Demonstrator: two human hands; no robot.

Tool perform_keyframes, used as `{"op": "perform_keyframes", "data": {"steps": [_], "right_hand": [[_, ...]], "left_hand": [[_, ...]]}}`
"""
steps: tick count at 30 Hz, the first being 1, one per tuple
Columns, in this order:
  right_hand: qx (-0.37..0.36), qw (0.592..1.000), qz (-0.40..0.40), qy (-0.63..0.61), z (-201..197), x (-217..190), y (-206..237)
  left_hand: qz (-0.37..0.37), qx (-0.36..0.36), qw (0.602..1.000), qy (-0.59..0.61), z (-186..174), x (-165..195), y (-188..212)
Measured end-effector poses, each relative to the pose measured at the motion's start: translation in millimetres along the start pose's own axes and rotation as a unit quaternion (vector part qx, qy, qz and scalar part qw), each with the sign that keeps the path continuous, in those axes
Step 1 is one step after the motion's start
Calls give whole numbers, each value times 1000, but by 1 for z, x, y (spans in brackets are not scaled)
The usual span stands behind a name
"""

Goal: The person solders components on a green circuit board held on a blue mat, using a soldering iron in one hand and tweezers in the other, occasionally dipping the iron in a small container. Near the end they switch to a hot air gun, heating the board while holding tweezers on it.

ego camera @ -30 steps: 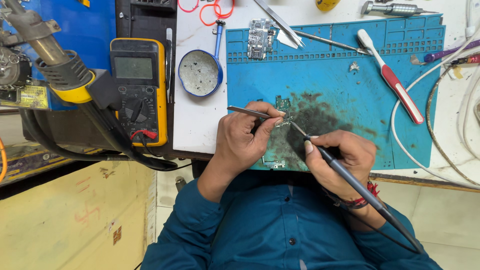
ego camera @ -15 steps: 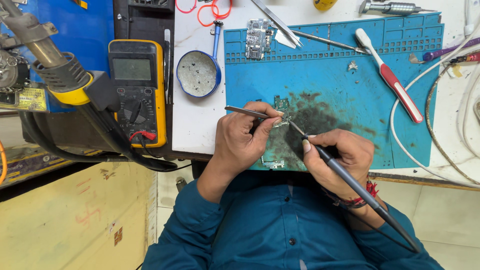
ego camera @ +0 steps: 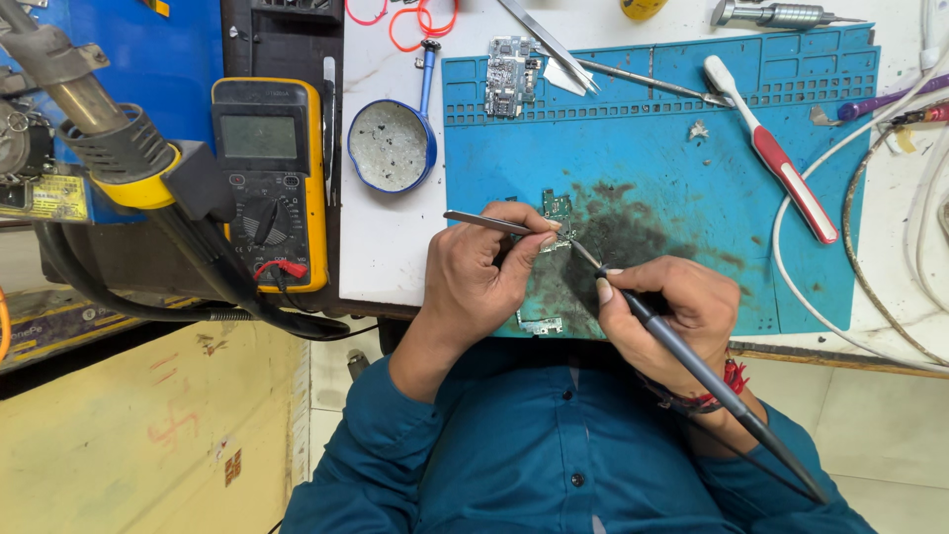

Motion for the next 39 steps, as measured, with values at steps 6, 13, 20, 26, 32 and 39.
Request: {"op": "perform_keyframes", "data": {"steps": [6, 13, 20, 26, 32, 39], "right_hand": [[-7, 1000, -24, 7, 1, 0, -1], [6, 1000, -4, 19, 0, 2, 1], [6, 1000, -2, 20, 1, 1, 1], [10, 1000, 1, 25, 1, 1, 1], [14, 1000, 4, 16, 1, 1, 1], [14, 1000, 15, 16, 0, 2, 1]], "left_hand": [[11, 4, 1000, 5, -1, 0, 0], [19, 5, 1000, 1, -1, 0, 0], [-5, -2, 1000, -11, 0, -1, -1], [13, 9, 1000, -2, 0, 0, 0], [7, 5, 1000, 8, 0, -1, 0], [5, 4, 1000, 2, 0, -1, -1]]}}
Point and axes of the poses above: each hand's wrist, its own y-axis away from the middle knuckle, its own z-axis out of the palm, x = y × z, the point moved 4 cm from there along -y, towards the middle knuckle, and after that the axes turned 12 degrees about -y, right-handed, at the moved point
